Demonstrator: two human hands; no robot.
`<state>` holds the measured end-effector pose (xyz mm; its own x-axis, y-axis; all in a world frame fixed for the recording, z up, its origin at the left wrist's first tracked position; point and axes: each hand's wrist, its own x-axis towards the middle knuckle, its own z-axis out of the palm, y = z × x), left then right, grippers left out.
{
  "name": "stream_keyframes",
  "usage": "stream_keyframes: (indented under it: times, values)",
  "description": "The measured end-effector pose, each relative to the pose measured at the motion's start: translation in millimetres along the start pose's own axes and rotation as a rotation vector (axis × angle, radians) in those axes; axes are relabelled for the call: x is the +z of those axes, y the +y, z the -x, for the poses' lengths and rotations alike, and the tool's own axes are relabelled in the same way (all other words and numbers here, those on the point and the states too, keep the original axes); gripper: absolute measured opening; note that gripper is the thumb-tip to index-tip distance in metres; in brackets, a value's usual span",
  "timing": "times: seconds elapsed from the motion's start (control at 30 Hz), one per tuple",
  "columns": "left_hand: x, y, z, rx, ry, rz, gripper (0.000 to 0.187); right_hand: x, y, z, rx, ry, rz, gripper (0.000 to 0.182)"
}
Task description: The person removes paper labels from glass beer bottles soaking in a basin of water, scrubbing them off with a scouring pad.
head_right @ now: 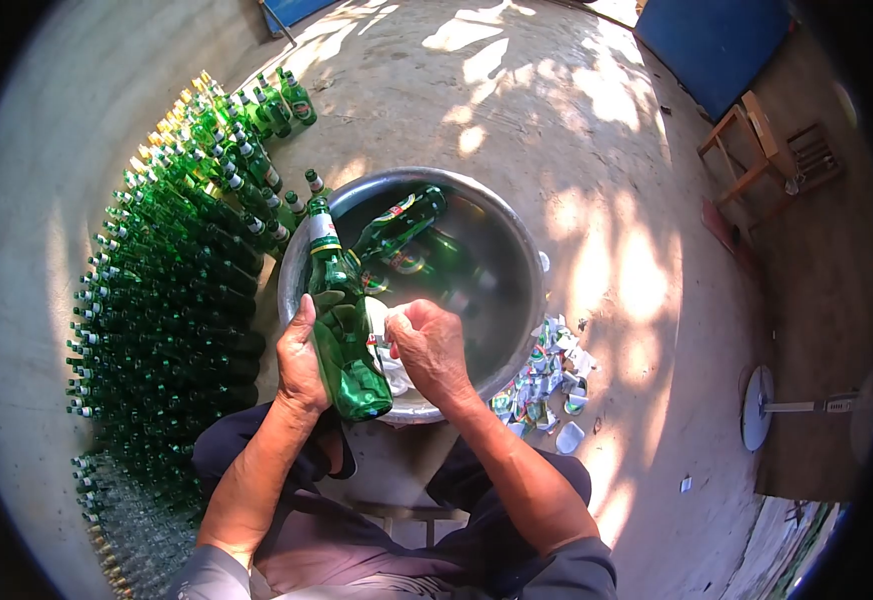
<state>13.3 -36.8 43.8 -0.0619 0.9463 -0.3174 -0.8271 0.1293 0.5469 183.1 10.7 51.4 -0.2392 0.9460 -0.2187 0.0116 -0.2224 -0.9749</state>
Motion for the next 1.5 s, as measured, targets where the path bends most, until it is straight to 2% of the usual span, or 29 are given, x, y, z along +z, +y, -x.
stream_keyframes:
  times: [0.23, 0.33, 0.43, 0.5, 0.6, 0.7, 0.8, 0.93, 1.0, 1.23, 1.5]
  values:
    - [1.4, 6.0, 2.5, -0.023, -0.052, 0.065, 0.05, 4.5, -2.9, 4.7, 0.075, 0.007, -0.141, 0.017]
    - [2.4, 2.8, 2.4, -0.039, 0.013, 0.047, 0.049, 4.2, 0.1, 3.9, 0.071, -0.01, -0.181, 0.018]
    - [7.5, 1.9, 2.3, 0.022, 0.07, -0.017, 0.045, 4.2, -2.8, 4.1, 0.046, -0.05, -0.243, 0.023]
    - [19.6, 6.2, 7.7, -0.029, 0.005, -0.051, 0.041, 3.8, -11.7, 6.4, 0.181, -0.074, -0.351, 0.035]
    - [23.6, 7.1, 7.8, 0.005, -0.034, -0.076, 0.04, 2.6, -14.9, 7.0, 0.123, -0.113, -0.329, 0.041]
    - [10.9, 3.1, 2.1, -0.007, 0.001, -0.107, 0.04, 5.5, -16.0, 7.1, 0.073, -0.079, -0.153, 0.036]
    - [20.7, 3.7, 6.5, 0.007, 0.014, -0.102, 0.039, 5.1, -15.3, 8.4, 0.038, -0.098, -0.128, 0.029]
    - [21.1, 5.9, 7.6, -0.025, -0.015, -0.114, 0.039, 4.8, -7.0, 6.2, 0.016, -0.09, -0.118, 0.023]
    - [12.0, 2.2, 3.7, 0.0, 0.033, -0.141, 0.04, 5.2, -3.4, 5.5, -0.021, -0.08, -0.113, 0.022]
    - [9.6, 3.2, 2.2, -0.008, -0.003, -0.138, 0.041, 6.4, -11.7, 9.3, 0.002, -0.061, -0.073, 0.022]
    - [20.4, 7.4, 4.7, -0.044, 0.077, -0.003, 0.04, 5.2, -10.1, 9.8, 0.039, -0.054, -0.202, 0.017]
